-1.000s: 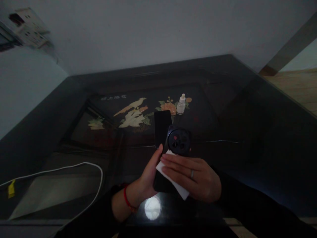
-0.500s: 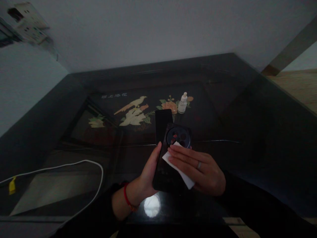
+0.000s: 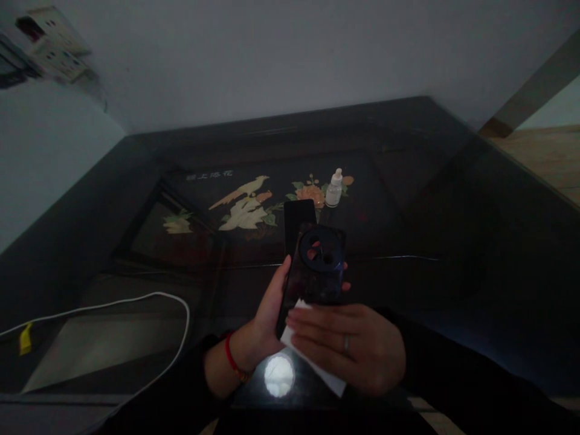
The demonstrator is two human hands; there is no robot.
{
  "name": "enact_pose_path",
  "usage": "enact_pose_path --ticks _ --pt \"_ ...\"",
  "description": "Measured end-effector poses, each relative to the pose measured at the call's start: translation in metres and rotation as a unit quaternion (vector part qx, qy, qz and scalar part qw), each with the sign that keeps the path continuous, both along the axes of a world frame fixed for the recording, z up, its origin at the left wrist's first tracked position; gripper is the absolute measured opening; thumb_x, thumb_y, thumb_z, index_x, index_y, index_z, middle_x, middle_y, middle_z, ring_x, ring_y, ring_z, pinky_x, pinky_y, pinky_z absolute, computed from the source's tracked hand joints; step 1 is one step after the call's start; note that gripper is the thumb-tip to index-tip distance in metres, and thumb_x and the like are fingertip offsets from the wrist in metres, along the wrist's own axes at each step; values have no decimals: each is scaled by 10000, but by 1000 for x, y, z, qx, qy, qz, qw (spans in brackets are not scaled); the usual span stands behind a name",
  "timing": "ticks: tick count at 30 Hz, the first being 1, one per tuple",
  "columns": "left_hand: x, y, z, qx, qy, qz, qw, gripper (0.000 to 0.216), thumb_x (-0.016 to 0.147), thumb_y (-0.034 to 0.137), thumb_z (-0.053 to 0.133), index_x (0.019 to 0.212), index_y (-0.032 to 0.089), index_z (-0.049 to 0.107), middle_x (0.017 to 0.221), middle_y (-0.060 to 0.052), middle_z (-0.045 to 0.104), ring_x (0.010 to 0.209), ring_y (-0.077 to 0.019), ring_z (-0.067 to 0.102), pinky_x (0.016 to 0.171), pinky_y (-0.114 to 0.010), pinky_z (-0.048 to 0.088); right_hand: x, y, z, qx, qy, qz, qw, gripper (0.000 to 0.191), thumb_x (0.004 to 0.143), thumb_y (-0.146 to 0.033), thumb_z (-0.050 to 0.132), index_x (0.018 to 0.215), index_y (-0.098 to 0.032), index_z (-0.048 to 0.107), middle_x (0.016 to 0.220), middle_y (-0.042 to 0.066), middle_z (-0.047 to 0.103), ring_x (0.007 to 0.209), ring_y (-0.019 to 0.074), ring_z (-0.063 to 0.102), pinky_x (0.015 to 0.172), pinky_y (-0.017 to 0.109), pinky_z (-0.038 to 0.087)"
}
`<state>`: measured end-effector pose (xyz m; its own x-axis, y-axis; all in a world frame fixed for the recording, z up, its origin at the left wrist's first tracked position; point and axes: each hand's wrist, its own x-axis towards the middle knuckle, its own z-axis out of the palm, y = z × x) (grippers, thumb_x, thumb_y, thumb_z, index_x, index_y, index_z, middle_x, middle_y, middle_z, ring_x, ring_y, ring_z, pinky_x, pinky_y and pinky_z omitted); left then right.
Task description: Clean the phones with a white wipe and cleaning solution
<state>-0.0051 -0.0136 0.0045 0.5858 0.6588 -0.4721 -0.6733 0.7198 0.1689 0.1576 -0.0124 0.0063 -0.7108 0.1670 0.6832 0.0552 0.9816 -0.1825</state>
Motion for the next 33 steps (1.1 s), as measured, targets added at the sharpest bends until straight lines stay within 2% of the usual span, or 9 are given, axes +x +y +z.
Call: enact_pose_path --ticks 2,3,8,14,17,20,26,31,33 --pt "0 1 1 4 -10 8 1000 644 923 589 305 1321 150 557 1178 -109 681 999 -232 655 840 -336 471 -3 -4 0 10 3 32 999 254 937 -84 444 1040 -6 662 1061 131 732 1127 221 636 1000 316 527" --pt "0 2 1 -1 -13 9 1000 653 921 595 303 1317 144 559 1178 -107 682 997 -227 657 832 -327 472 -2 -3 1 8 3 23 1000 256 937 -82 442 1050 -1 658 1073 139 727 1139 225 629 998 321 529" --pt "1 3 3 -31 -1 14 999 720 918 604 301 1277 41 571 1075 -136 716 940 -192 670 840 -269 460 8 8 3 -26 2 -111 993 316 961 -79 370 1132 22 615 1177 207 668 1267 246 524 964 377 554" --pt "-2 3 1 31 -31 16 999 667 924 591 297 1326 117 540 1216 -122 663 1017 -235 648 887 -360 456 1 -2 3 7 -11 16 1000 277 950 -92 415 1043 -28 668 1092 115 725 1160 201 615 1025 299 503" --pt "-2 3 0 20 -19 7 1000 750 913 612 292 1355 40 495 1138 -162 687 972 -226 656 893 -327 442 8 5 2 -12 -13 -55 998 323 963 -91 366 1105 8 639 1163 174 684 1235 238 555 1015 352 516" --pt "-1 4 2 -9 7 21 1000 724 917 590 319 1364 45 485 1086 -143 707 921 -199 667 876 -291 443 13 10 2 -24 -7 -104 994 336 964 -95 356 1125 31 622 1187 217 661 1265 269 522 979 395 542" --pt "-1 6 4 33 -30 28 999 669 936 582 244 1301 116 556 1204 -122 667 1009 -247 652 854 -383 472 3 -4 2 6 1 31 1000 245 928 -67 450 1025 -8 668 1072 132 728 1145 220 624 1021 318 509" --pt "-3 6 2 6 -16 27 999 680 923 570 313 1310 61 543 1078 -144 702 887 -202 663 856 -306 453 16 11 1 -20 -2 -102 995 314 951 -88 394 1141 21 619 1185 211 664 1270 259 519 1006 401 523" --pt "-3 5 3 -3 -9 26 1000 680 925 573 295 1330 80 529 1080 -140 701 899 -214 661 870 -325 450 18 12 1 -18 6 -98 995 320 956 -104 388 1140 17 621 1181 210 666 1277 257 513 1005 404 524"
